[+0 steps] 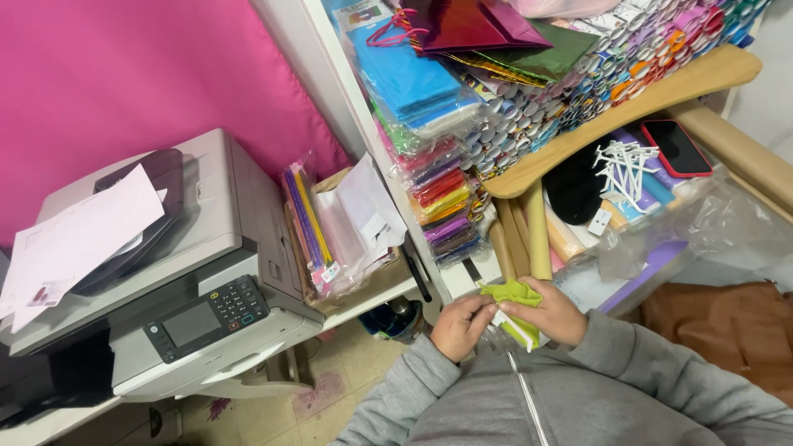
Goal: The person wipes a white plastic hook with a green cloth, then cleans a roll of brown tape and hangs it on a wall display. They continue wiping the hook and later clean a pair of red plush gloves and a pair of pink plush gloves hanging on the wall.
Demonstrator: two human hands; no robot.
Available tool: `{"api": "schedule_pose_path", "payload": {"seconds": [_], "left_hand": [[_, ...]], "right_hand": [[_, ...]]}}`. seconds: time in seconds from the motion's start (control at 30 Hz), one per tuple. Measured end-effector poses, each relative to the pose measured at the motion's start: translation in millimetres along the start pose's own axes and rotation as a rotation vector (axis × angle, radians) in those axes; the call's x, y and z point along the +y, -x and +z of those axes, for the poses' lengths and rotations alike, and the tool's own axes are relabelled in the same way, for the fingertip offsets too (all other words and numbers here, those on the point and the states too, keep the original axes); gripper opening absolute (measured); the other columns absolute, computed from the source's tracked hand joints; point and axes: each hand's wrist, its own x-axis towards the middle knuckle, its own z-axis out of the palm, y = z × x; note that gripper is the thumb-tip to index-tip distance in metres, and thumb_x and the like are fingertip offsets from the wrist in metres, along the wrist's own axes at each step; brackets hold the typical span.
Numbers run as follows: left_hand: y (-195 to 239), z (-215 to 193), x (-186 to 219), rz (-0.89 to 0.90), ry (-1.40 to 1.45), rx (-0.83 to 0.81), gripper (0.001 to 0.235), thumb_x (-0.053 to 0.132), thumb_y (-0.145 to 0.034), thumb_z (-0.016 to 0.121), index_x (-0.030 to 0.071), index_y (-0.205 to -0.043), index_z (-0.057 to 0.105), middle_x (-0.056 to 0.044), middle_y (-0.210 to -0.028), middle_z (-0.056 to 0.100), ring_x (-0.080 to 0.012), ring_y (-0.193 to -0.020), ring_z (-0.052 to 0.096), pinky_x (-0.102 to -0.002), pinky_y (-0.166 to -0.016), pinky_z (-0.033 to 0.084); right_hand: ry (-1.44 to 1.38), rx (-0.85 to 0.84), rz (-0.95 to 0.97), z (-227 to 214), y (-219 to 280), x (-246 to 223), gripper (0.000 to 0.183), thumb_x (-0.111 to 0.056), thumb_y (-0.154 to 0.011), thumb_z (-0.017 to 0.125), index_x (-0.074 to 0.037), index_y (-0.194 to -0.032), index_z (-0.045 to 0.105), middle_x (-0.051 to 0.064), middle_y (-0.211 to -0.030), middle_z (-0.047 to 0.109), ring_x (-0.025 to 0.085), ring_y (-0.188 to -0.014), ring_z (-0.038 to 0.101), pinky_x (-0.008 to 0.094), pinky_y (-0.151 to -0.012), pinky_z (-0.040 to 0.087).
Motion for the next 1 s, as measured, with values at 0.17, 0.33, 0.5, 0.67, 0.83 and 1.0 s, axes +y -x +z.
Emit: {"api": "schedule_pose_path", "payload": {"seconds": [0.17,0.33,0.5,0.67,0.83,1.0], "left_hand": [[9.9,5.3,12.6,0.042,0.038,-0.115,0.022,0.016,-0.103,0.065,0.000,-0.118,0.070,-0.015,-0.098,0.074,-0.0214,-0.086,0.072,-0.032,-0.077,0.057],[9.5,15.9,15.6,-0.176,0.096,-0.211,0.024,0.017,-0.101,0.065,0.001,-0.119,0.069,-0.012,-0.093,0.074,-0.0195,-0.074,0.069,-0.032,-0.068,0.055],[5.1,35.0,18.3,0.053,0.113,-0.141,0.023,0.015,-0.101,0.065,0.000,-0.119,0.068,-0.011,-0.096,0.074,-0.0155,-0.085,0.072,-0.029,-0.077,0.057],[-8.9,63.5,39.2,-0.008,0.163,-0.288,0.024,0.020,-0.101,0.068,0.002,-0.117,0.068,-0.005,-0.086,0.070,-0.0097,-0.076,0.065,-0.026,-0.071,0.055],[-14.9,110.9,55.5,-0.014,0.218,-0.427,0.027,0.023,-0.100,0.071,0.001,-0.116,0.068,-0.001,-0.081,0.066,-0.0062,-0.073,0.059,-0.024,-0.069,0.053],[-18.8,178.4,71.8,0.021,0.358,-0.498,0.032,0.017,-0.102,0.066,0.001,-0.129,0.061,-0.003,-0.095,0.072,-0.0076,-0.082,0.067,-0.024,-0.077,0.056]], "right_hand": [[-0.028,0.143,0.046,11.5,29.2,8.1,0.033,-0.022,-0.094,0.068,0.000,-0.119,0.066,0.006,-0.100,0.075,0.012,-0.089,0.070,0.029,-0.077,0.057],[0.078,0.225,0.050,2.6,53.1,10.6,0.030,-0.023,-0.096,0.066,-0.001,-0.116,0.067,0.006,-0.099,0.076,0.012,-0.090,0.070,0.030,-0.079,0.058],[0.031,0.182,-0.014,-10.1,78.3,-7.8,0.042,-0.022,-0.089,0.075,0.000,-0.122,0.063,0.008,-0.105,0.073,0.012,-0.095,0.067,0.030,-0.082,0.056],[0.218,0.330,0.102,-32.1,113.1,-5.1,0.036,-0.027,-0.093,0.071,-0.002,-0.118,0.068,0.007,-0.100,0.076,0.012,-0.089,0.071,0.030,-0.078,0.058],[-0.296,0.409,0.110,-61.4,159.4,18.6,0.036,-0.023,-0.097,0.063,0.000,-0.124,0.066,0.006,-0.105,0.073,0.012,-0.091,0.067,0.030,-0.078,0.056],[-0.305,0.616,0.029,-102.4,224.2,18.1,0.034,-0.022,-0.102,0.057,0.000,-0.127,0.063,0.005,-0.107,0.072,0.011,-0.093,0.067,0.029,-0.080,0.056]]}}
